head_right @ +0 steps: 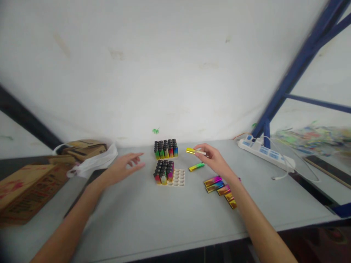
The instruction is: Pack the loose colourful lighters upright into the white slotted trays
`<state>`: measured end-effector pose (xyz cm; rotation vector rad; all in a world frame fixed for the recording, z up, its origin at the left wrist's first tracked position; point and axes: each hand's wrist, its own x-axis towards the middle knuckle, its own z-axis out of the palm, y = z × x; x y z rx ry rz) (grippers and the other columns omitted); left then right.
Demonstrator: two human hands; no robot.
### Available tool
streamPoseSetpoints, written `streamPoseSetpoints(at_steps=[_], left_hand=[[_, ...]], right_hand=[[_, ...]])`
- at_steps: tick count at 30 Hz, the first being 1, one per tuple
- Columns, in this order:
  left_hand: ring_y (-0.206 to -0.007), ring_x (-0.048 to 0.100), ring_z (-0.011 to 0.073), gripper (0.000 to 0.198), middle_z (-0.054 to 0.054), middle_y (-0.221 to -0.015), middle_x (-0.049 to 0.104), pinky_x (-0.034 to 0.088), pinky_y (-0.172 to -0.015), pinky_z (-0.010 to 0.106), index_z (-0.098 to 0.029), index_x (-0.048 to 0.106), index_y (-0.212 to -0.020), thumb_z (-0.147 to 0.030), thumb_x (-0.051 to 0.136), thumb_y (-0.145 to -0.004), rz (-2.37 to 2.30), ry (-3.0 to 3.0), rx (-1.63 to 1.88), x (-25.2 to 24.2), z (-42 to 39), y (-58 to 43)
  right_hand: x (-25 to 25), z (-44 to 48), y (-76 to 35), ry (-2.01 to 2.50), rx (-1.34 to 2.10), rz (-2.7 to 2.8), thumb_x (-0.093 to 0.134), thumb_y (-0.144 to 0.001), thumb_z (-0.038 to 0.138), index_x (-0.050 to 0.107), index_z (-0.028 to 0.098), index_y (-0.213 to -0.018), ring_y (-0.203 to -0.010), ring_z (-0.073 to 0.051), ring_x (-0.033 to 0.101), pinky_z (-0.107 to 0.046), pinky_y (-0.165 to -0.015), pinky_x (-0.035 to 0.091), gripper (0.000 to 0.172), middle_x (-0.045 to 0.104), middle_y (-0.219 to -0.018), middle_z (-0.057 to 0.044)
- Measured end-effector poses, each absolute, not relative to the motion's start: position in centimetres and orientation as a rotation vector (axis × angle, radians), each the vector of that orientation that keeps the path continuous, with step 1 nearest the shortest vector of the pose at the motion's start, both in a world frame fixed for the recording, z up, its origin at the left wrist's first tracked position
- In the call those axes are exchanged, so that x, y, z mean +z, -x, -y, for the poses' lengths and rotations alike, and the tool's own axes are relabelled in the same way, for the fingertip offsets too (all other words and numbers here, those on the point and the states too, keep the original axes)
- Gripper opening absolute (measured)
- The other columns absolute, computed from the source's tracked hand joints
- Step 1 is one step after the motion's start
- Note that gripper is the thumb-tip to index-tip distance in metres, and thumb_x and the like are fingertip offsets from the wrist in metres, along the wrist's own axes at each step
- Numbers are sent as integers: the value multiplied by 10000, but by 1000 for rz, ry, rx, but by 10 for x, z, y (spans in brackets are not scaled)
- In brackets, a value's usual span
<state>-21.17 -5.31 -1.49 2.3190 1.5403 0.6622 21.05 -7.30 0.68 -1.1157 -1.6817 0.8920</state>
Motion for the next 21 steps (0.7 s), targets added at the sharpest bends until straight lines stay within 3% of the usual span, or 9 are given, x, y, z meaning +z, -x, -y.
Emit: streamPoseSetpoints(at_steps=[4,7,12,17,21], left_hand=[[-1065,727,345,670,124,-1097,771,573,-1045,481,-183,719,-1269,-713,540,-900,-2046,-2284,722,-20,60,271],[-1229,666,408,647,192,-1230,729,503,-1154,549,-147,706,-1262,-655,506,-914,-2227,-2344,647,-39,79,296],[-1229,643,419,577,195,-1252,694,525,-1109,572,-177,706,-1269,-596,450,-966,-2430,-2352,502,-61,108,295],[-1211,644,440,534,211,-1259,693,555,-1025,601,-175,714,-1252,-546,449,-973,-2473,-2313,494,-62,112,289],[-1184,655,407,467,182,-1224,712,540,-1063,574,-196,726,-1199,-511,463,-978,-2421,-2354,530,-55,99,284]], right_hand=[[8,66,-201,1111,871,1506,794,-854,650,779,207,-1072,-630,-163,461,-294,-562,372,494,538,-681,24],[-5,59,-192,1074,875,1439,706,-892,742,770,202,-956,-659,-182,508,-314,-616,434,548,545,-666,7],[-32,56,-174,1073,872,1460,535,-958,833,697,211,-839,-706,-190,561,-314,-691,485,653,586,-728,-10],[-38,63,-163,1111,822,1597,485,-1007,801,695,221,-844,-711,-201,542,-306,-650,437,638,596,-730,-13],[-34,68,-162,1098,809,1638,471,-1032,772,693,220,-849,-733,-209,562,-322,-680,441,622,615,-771,-27]])
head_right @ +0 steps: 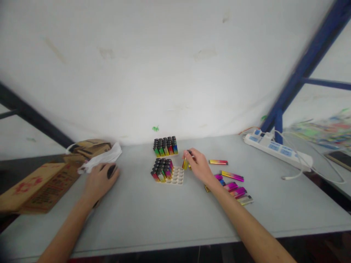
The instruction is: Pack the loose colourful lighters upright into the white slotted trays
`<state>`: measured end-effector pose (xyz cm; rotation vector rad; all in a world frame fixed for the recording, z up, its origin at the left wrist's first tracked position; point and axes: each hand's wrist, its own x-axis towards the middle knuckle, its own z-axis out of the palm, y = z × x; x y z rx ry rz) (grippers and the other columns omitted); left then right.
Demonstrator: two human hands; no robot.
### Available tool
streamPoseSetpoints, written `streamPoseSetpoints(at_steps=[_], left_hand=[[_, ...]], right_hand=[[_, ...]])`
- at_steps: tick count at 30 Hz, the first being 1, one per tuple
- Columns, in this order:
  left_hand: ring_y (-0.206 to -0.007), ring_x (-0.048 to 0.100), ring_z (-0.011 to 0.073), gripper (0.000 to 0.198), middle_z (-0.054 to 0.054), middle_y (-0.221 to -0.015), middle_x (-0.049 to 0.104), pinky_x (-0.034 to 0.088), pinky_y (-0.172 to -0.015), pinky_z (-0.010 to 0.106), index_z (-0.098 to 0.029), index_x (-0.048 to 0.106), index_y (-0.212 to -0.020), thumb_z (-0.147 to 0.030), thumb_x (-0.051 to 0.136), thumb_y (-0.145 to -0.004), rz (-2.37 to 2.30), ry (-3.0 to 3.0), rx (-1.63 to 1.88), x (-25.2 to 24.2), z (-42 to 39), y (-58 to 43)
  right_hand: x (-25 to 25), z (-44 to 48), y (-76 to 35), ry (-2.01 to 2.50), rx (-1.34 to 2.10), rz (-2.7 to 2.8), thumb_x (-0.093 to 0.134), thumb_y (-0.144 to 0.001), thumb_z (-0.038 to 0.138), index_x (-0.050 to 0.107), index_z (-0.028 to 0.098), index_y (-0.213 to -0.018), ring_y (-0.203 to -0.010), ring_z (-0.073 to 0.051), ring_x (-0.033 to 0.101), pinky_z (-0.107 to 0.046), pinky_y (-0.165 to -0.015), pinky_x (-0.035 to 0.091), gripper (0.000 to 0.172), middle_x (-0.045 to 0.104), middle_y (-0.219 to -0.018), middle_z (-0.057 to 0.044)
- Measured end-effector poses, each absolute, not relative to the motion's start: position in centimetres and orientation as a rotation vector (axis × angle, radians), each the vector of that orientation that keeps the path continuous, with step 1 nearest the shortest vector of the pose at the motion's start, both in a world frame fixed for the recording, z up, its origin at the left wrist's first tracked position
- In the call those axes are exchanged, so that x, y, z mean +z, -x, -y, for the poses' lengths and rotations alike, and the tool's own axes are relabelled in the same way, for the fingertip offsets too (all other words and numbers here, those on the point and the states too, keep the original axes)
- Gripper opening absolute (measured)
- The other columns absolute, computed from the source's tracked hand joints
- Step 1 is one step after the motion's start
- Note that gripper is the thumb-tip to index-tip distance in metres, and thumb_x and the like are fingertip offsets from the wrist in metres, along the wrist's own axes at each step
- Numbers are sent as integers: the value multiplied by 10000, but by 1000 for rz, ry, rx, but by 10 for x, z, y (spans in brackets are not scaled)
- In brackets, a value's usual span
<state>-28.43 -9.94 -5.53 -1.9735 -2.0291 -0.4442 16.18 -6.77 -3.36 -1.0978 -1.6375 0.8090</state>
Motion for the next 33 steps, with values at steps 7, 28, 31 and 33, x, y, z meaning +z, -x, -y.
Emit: streamPoseSetpoints(at_steps=[7,28,31,33], left_hand=[[-1158,680,335,350,119,-1119,752,523,-1108,498,-224,714,-1151,-446,506,-980,1919,2309,-656,-45,45,231],[-1074,722,299,310,95,-1098,737,572,-1013,474,-211,692,-1276,-336,572,-1019,1683,2578,-927,-70,58,189],[-1052,726,290,286,87,-1071,745,573,-1002,462,-213,709,-1233,-347,569,-1022,1690,2590,-929,-69,58,191],[-1045,726,283,275,81,-1054,748,574,-1003,450,-213,716,-1213,-348,570,-1022,1684,2597,-945,-68,59,190]], right_hand=[[-30,77,-165,973,1205,1534,489,-1021,794,641,237,-948,-811,-225,647,-357,-789,541,582,702,-880,-54],[-47,76,-138,1201,1427,1257,459,-912,730,364,269,-553,-397,-93,221,-262,-411,171,593,277,-440,67],[-53,76,-137,1208,1383,1305,434,-918,599,370,272,-551,-378,-101,257,-267,-406,194,495,314,-422,57],[-53,76,-137,1210,1396,1291,426,-907,553,369,275,-563,-377,-102,245,-268,-400,182,446,318,-431,60]])
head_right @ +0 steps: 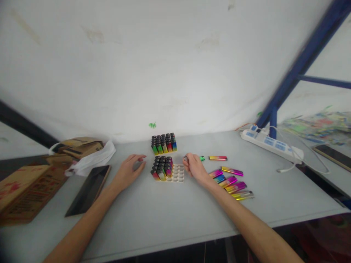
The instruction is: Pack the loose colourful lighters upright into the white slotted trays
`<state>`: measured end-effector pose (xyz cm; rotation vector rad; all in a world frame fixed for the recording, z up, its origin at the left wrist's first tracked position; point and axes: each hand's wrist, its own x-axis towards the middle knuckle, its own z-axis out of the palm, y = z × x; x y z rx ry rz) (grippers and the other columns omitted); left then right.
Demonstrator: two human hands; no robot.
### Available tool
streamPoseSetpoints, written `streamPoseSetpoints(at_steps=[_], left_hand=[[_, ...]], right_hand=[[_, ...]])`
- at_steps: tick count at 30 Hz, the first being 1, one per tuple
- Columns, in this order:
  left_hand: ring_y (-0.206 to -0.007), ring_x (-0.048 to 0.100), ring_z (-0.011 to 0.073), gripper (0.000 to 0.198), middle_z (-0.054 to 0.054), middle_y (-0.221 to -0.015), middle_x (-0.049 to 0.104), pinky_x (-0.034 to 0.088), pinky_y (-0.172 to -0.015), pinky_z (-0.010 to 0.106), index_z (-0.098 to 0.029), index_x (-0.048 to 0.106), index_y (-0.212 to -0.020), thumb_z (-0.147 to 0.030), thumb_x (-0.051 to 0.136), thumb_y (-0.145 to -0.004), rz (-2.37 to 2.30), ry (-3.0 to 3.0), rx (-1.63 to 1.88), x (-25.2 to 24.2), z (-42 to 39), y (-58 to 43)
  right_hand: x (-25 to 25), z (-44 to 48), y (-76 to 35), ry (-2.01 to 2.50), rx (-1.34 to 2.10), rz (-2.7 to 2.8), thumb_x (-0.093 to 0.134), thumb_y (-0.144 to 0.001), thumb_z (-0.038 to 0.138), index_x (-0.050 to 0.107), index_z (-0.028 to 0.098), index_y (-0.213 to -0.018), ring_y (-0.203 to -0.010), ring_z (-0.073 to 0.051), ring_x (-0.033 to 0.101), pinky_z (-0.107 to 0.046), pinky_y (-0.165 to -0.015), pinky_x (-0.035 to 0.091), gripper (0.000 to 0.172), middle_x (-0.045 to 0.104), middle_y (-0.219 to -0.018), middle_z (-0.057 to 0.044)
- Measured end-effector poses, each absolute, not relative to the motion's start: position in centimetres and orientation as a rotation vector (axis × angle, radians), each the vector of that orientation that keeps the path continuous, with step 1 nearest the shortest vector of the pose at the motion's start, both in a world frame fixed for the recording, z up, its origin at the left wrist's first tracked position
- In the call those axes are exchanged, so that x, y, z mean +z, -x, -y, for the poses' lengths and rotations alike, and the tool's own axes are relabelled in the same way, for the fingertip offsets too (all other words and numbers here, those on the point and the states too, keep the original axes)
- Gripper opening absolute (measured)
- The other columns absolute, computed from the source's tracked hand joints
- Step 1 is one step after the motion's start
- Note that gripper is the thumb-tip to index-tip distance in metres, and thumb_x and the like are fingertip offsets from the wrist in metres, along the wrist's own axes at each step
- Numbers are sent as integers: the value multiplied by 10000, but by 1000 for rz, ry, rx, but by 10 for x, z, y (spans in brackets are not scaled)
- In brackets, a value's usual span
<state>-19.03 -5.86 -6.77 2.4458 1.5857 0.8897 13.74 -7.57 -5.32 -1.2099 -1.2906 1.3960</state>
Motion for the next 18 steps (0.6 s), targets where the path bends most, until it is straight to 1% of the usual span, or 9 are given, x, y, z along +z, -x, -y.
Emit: streamPoseSetpoints(at_steps=[3,7,9,14,16,18], left_hand=[[-1032,725,275,276,78,-1039,747,576,-1001,439,-200,716,-1207,-342,568,-1021,-1562,-2433,922,-65,61,186],[-1001,730,268,272,69,-1014,750,577,-989,436,-201,717,-1198,-345,568,-1023,-1526,-2419,928,-63,63,178],[-995,732,264,268,65,-1012,751,579,-983,432,-208,718,-1196,-352,572,-1023,-1501,-2423,923,-63,64,176],[-999,733,257,264,63,-1016,751,583,-992,427,-215,719,-1196,-362,579,-1027,-1436,-2427,936,-63,64,174],[-999,732,256,265,64,-1011,751,582,-998,432,-212,718,-1196,-358,579,-1024,-1425,-2423,940,-63,64,173],[-995,731,255,265,65,-1003,749,583,-997,434,-209,719,-1196,-349,579,-1020,-1424,-2414,934,-62,65,172]], right_hand=[[-50,75,-136,1208,1414,1229,415,-897,541,361,278,-569,-390,-101,217,-268,-397,156,424,296,-450,66],[-45,75,-134,1206,1442,1215,412,-918,608,356,275,-550,-400,-97,202,-263,-411,147,499,262,-449,72],[-45,75,-134,1205,1442,1225,404,-923,606,355,275,-546,-401,-98,200,-264,-413,146,504,262,-446,70],[-47,74,-136,1214,1394,1280,404,-908,523,363,276,-565,-409,-108,225,-271,-414,188,425,306,-460,59],[-49,74,-136,1235,1381,1287,410,-920,529,364,275,-575,-418,-112,235,-272,-424,196,431,303,-470,60],[-49,72,-136,1242,1388,1273,409,-951,581,390,268,-598,-434,-115,242,-273,-439,202,472,288,-493,65]])
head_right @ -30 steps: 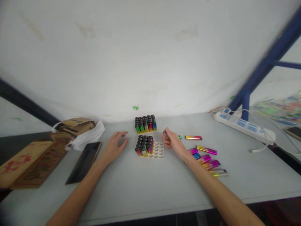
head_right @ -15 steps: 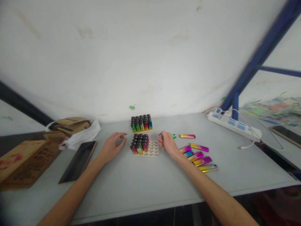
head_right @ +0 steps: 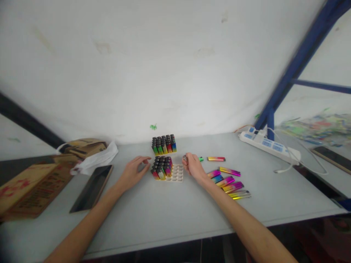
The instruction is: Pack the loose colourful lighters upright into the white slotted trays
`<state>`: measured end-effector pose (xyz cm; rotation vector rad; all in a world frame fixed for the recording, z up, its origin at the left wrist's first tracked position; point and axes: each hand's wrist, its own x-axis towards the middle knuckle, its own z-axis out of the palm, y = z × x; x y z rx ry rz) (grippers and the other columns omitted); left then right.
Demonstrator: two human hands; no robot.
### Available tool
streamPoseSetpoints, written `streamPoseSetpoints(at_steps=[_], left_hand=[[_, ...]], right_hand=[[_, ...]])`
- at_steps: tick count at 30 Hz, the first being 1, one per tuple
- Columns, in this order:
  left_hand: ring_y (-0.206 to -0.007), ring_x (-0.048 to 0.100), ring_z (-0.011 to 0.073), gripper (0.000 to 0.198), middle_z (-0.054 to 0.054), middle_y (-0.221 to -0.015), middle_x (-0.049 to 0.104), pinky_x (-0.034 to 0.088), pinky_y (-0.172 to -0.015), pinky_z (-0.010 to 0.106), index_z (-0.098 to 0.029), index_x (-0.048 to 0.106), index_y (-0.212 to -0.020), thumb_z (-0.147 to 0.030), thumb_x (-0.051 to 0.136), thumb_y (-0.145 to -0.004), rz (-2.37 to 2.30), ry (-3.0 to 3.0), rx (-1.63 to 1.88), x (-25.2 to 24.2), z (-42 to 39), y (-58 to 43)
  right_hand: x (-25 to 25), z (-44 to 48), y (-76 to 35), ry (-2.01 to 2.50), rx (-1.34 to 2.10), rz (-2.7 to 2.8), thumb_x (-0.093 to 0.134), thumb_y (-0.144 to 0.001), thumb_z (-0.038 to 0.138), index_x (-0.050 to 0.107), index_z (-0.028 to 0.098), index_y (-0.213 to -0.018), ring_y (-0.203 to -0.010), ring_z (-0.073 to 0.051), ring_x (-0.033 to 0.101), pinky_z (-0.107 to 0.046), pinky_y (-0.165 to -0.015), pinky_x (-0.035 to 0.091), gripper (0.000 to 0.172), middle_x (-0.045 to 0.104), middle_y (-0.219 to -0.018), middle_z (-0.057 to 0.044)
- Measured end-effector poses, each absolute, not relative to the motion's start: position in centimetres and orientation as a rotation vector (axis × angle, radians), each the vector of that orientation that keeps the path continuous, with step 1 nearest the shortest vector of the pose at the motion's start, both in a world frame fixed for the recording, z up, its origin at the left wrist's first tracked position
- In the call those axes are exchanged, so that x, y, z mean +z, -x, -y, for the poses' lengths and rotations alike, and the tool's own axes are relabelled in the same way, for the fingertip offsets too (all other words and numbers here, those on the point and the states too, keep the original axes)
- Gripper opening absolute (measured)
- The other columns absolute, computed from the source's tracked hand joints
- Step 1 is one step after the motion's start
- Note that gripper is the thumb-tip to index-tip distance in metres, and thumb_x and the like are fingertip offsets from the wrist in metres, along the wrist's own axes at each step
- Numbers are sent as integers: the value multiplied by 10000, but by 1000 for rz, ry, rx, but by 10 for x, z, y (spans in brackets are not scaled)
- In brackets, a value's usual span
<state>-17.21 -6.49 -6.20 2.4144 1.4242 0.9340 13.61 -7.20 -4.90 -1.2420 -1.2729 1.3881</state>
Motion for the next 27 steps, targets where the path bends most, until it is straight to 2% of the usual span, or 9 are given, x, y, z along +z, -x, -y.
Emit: streamPoseSetpoints(at_steps=[2,5,8,11,14,16,18,22,27], left_hand=[[-992,729,255,271,68,-1001,748,584,-996,437,-203,721,-1199,-343,580,-1015,-1426,-2404,919,-59,66,171],[-998,722,256,307,78,-1038,750,585,-998,441,-194,718,-1243,-299,560,-1001,-1393,-2393,864,-52,70,171],[-1061,713,265,479,90,-1157,744,588,-1015,445,-194,651,-1410,-238,585,-938,-1268,-2389,777,-45,77,170],[-1229,683,309,685,122,-1358,703,554,-1123,488,-210,522,-1576,-297,678,-914,-1187,-2388,728,-44,84,165],[-1372,617,383,834,165,-1495,644,488,-1215,549,-207,509,-1592,-440,819,-853,-1228,-2405,710,-49,87,158],[-1371,619,398,887,170,-1481,660,486,-1217,562,-207,527,-1576,-492,872,-811,-1253,-2406,704,-54,86,154],[-1317,654,387,853,155,-1418,706,513,-1186,556,-217,571,-1532,-506,889,-796,-1263,-2399,715,-57,84,151],[-1250,696,368,709,124,-1335,761,548,-1139,528,-228,677,-1392,-506,907,-782,-1256,-2382,716,-58,80,149],[-1234,705,366,662,134,-1350,752,552,-1131,515,-208,686,-1351,-513,895,-802,-1256,-2376,731,-58,81,149]], right_hand=[[-48,71,-136,1198,1410,1278,404,-982,680,489,249,-675,-462,-123,262,-275,-459,229,536,303,-540,71],[-42,73,-140,1071,1336,1378,408,-997,797,642,225,-925,-558,-153,400,-293,-534,362,622,449,-670,43],[-34,79,-148,1009,1134,1572,451,-1043,749,681,226,-1061,-776,-194,570,-330,-728,498,571,603,-862,-18],[-26,86,-155,952,924,1759,590,-1043,633,707,227,-1037,-974,-228,638,-357,-887,523,422,676,-1023,-66],[-22,93,-155,960,794,1869,671,-1023,545,722,226,-962,-896,-225,657,-344,-835,523,329,704,-956,-61],[-21,97,-152,1012,781,1909,674,-1028,526,716,227,-940,-769,-210,646,-324,-754,509,315,706,-827,-33],[-24,100,-148,1029,797,1949,664,-1037,528,700,231,-952,-721,-206,651,-310,-715,500,311,722,-779,-22],[-35,102,-144,1037,776,2088,635,-1062,514,663,236,-987,-727,-210,673,-300,-701,486,289,763,-829,-38],[-41,102,-142,983,629,2277,627,-1089,430,671,230,-1063,-837,-241,718,-323,-783,498,206,788,-961,-84]])
